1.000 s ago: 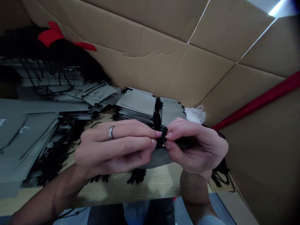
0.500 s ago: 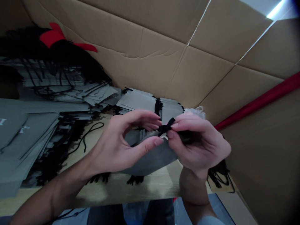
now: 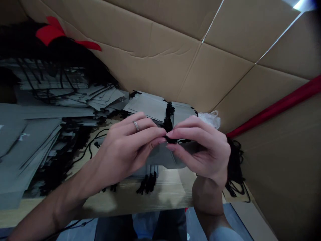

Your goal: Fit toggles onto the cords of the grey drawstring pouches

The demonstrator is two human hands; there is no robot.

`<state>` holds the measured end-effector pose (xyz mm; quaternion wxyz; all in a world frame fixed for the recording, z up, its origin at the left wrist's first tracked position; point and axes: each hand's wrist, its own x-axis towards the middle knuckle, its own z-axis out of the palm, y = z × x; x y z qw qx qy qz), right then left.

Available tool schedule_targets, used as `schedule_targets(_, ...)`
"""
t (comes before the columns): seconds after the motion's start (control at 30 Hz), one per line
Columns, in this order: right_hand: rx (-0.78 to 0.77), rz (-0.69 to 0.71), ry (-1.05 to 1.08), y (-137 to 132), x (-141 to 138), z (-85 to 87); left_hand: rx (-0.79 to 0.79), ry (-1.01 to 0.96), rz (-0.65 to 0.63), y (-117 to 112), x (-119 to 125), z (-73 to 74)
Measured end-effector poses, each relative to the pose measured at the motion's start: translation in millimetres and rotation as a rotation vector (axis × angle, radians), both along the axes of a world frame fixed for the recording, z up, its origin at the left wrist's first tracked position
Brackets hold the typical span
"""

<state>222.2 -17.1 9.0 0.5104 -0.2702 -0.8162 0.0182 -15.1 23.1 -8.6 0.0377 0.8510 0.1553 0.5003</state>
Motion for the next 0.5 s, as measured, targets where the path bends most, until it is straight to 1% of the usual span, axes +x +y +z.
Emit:
schedule_targets(0.13, -0.11, 0.097, 0.064, 1, -3, -3.3, 0.022, 0.011, -0.036, 0, 3, 0.4)
schedule_targets(0.23, -0.136, 0.091, 0.118, -1, -5, -6.2, 0.019, 0.04, -0.052, -2, 1, 3.2)
schedule_targets(0.3, -0.157, 0.075, 0.148, -2, -7, -7.8, -0.017, 0.061, -0.072, -2, -1, 5.5)
schedule_targets(0.4, -0.201, 0.077, 0.184, -2, -9, -8.7, -0.103, 0.065, -0.141, -3, -6, 7.8)
schedule_targets(0.5, -0.223, 0.094, 0.183, -3, -7, -7.6, -0.166, 0.067, -0.142, -3, -10, 8.5)
